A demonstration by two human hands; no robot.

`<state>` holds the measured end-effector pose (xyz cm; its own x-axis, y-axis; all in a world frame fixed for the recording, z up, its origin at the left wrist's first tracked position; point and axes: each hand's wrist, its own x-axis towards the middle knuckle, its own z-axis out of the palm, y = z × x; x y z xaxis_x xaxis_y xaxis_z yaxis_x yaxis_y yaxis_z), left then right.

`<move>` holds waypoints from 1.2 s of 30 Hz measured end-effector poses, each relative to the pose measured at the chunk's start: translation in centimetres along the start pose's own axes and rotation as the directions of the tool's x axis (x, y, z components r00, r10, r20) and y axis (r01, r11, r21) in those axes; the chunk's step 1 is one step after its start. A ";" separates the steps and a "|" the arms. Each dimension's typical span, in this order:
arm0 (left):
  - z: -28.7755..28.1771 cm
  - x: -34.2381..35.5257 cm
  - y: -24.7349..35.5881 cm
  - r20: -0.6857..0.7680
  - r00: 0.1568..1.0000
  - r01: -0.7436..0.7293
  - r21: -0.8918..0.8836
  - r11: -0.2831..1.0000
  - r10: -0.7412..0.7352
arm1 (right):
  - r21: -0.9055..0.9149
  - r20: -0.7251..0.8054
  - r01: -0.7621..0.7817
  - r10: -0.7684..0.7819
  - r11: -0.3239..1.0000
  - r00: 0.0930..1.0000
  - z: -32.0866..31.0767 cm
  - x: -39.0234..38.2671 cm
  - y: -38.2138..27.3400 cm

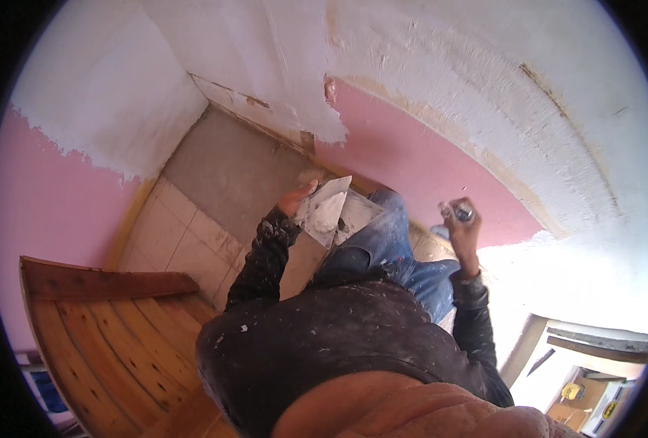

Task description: The person applies white plaster to a pink wall using a trowel and a smaller scraper. They scoop plaster from the trowel onto the scraper and smooth it onto the wall surface, working on both vertical and horizontal sections.

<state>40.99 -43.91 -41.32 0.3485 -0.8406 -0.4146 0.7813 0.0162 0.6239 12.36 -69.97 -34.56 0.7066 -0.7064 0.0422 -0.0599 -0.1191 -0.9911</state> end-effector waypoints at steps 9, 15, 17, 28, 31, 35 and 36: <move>0.2 1.2 0.6 0.155 0.988 0.007 0.060 0.998 -0.016 | -0.058 -0.567 -0.027 -0.011 0.998 0.824 0.1 -9.8 0.5; 0.9 1.6 0.7 0.217 0.976 -0.020 0.011 1.000 0.017 | -0.132 -0.634 -0.078 -0.024 0.988 0.773 1.3 -11.8 1.7; 0.7 2.0 0.9 0.318 0.943 0.129 -0.084 0.988 -0.096 | -0.106 -0.562 -0.038 -0.029 0.994 0.827 3.0 -11.1 1.8; 0.1 1.2 0.0 0.155 0.988 0.015 0.003 1.000 -0.015 | 0.140 -0.117 0.132 -0.116 0.981 0.986 2.9 0.5 -5.0; -0.6 0.8 -0.6 0.190 0.981 -0.023 -0.031 0.999 0.028 | 0.132 -0.039 0.400 -0.399 0.907 0.916 2.5 5.4 -11.0; -2.4 0.9 -1.1 0.181 0.964 -0.228 0.188 0.955 0.194 | 0.143 -0.059 0.731 -0.731 0.667 0.679 2.5 10.2 -20.2; -2.8 1.0 -1.3 0.178 0.954 -0.281 0.265 0.923 0.239 | 0.112 -0.056 0.782 -0.782 0.613 0.621 3.0 10.9 -21.9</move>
<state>41.80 -43.25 -44.37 0.4272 -0.8950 -0.1282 0.4860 0.1077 0.8673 23.46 -72.93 -12.73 0.4461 -0.3846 0.8081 0.5949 -0.5471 -0.5888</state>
